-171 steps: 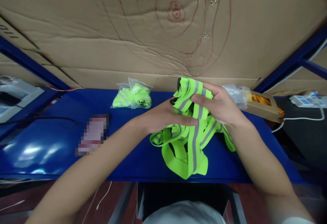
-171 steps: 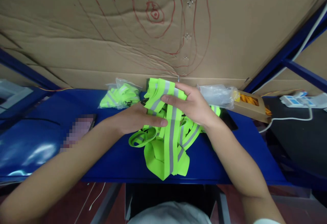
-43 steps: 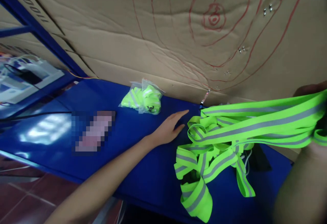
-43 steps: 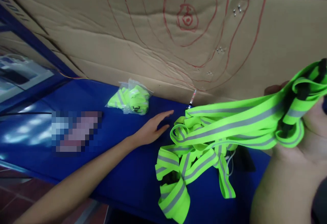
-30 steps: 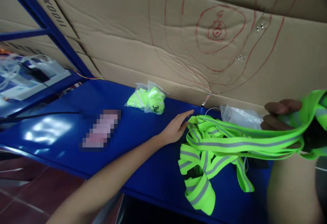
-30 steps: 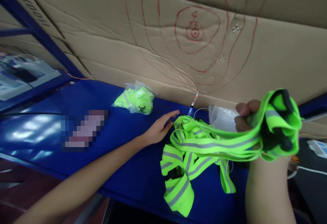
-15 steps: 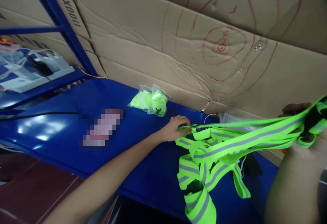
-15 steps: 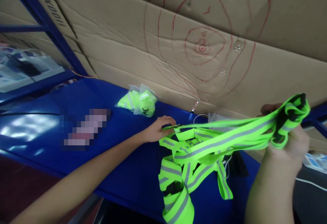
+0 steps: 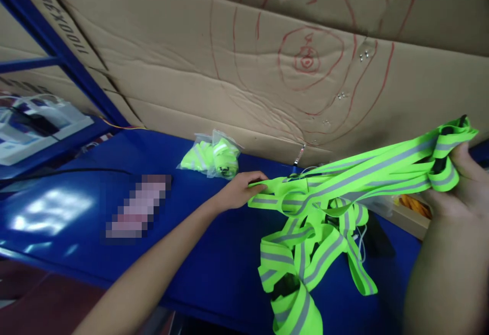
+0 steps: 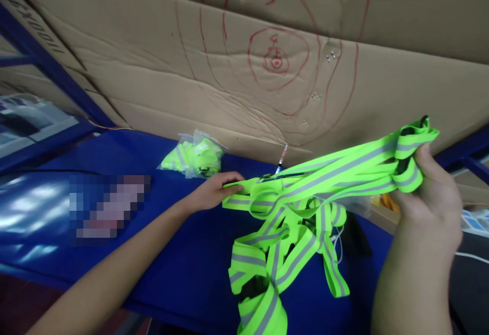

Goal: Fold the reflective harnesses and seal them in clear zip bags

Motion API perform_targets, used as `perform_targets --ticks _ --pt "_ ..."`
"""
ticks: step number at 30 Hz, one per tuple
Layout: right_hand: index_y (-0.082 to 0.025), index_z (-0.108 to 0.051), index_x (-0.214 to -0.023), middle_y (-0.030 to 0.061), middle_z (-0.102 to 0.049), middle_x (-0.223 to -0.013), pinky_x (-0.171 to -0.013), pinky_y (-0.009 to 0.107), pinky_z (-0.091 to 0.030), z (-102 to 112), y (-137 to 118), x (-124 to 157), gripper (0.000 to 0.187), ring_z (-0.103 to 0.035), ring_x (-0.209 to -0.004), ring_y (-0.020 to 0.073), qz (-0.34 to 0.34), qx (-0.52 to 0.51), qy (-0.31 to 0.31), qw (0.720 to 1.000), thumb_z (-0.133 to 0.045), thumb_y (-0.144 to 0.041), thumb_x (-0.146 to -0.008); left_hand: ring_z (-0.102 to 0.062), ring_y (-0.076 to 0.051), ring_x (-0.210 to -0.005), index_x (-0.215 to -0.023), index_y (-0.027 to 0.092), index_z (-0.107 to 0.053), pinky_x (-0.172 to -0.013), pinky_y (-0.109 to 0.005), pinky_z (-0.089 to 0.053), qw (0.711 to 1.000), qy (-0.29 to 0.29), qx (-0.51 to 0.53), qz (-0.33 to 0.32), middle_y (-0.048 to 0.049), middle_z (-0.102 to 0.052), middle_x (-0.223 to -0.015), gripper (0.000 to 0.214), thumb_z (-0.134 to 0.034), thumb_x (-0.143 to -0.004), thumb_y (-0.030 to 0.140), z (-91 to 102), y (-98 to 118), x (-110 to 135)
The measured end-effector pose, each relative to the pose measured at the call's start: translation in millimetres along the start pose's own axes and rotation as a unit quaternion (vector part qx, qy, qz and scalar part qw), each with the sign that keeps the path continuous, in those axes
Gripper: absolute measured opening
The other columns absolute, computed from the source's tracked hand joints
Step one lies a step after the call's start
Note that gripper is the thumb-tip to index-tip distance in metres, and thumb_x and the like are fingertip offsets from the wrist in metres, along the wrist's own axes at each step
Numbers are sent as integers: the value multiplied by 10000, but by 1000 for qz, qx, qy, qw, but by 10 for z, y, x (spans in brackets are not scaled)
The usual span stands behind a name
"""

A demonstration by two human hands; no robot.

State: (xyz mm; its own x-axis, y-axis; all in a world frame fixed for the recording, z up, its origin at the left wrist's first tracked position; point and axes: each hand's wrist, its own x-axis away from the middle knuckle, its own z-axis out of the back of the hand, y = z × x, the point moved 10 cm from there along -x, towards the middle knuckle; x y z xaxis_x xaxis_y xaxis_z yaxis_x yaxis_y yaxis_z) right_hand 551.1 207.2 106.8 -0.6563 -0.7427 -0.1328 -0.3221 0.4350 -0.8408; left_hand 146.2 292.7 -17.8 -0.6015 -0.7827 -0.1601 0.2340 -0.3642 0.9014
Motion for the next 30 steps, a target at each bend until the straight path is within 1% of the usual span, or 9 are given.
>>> perform_targets --ticks 3,7,10,13,16,18,23,27,30 --pt "-176 -758 -1080 12 -780 -1115 -1026 300 -605 21 28 -16 242 -734 -1039 138 -5 -2 5 1000 -530 -247 -1037 -604 -186 -837 -929 175 -729 -753 -260 -446 1000 10 -2 25 -20 -719 -893 193 -689 -846 344 36 -125 -20" --pt "-154 -764 -1082 64 -761 -1189 -996 306 -616 128 53 -113 190 -739 -1054 177 8 5 5 1000 -629 -226 -969 -556 -159 -706 -742 164 -703 -663 -247 -434 997 7 49 65 -2 -660 -716 259 -737 -823 407 -1 -303 -21" --pt "-187 -775 -1052 65 -745 -1234 -1013 329 -608 235 71 -217 167 -734 -1094 206 14 1 -6 1000 -673 -242 -931 -597 -164 -697 -866 141 -731 -653 -259 -482 988 2 121 93 -29 -695 -766 354 -694 -878 493 -44 -366 10" --pt "-196 -774 -1016 58 -737 -1257 -997 324 -614 314 98 -284 144 -723 -1122 208 8 -1 -2 1000 -683 -257 -923 -667 -171 -752 -1070 128 -728 -708 -271 -533 954 9 277 113 -78 -741 -911 421 -735 -872 499 -54 -362 43" --pt "-190 -763 -975 38 -760 -1201 -950 321 -635 349 139 -284 142 -731 -1053 179 -9 -8 30 999 -635 -251 -966 -657 -127 -705 -1049 162 -730 -681 -222 -521 897 36 425 118 -36 -719 -845 401 -816 -818 479 -9 -354 60" --pt "-187 -761 -1004 15 -774 -1142 -941 338 -641 349 164 -272 167 -734 -986 160 -19 -17 46 999 -605 -243 -991 -650 -110 -690 -1070 188 -728 -668 -205 -516 886 45 448 111 -10 -710 -827 399 -828 -806 469 25 -356 64" --pt "-178 -757 -1103 26 -772 -1167 -900 395 -648 320 164 -307 218 -736 -1013 204 -15 0 12 1000 -623 -292 -975 -721 -192 -947 -1209 189 -705 -845 -270 -557 851 15 516 101 -63 -751 -1104 573 -858 -658 150 -30 -355 81" --pt "-178 -770 -1070 34 -771 -1147 -924 393 -634 345 148 -297 212 -744 -995 206 -11 8 18 1000 -621 -294 -973 -724 -152 -866 -1244 263 -666 -813 -254 -558 821 40 561 101 -4 -758 -1043 640 -789 -647 70 -29 -370 85" --pt "-188 -773 -1066 24 -753 -1219 -976 378 -618 293 101 -254 210 -729 -1069 197 9 5 9 1000 -604 -284 -985 -724 -132 -870 -1322 290 -610 -798 -229 -547 826 67 549 106 11 -753 -1060 697 -772 -689 47 -25 -386 68"
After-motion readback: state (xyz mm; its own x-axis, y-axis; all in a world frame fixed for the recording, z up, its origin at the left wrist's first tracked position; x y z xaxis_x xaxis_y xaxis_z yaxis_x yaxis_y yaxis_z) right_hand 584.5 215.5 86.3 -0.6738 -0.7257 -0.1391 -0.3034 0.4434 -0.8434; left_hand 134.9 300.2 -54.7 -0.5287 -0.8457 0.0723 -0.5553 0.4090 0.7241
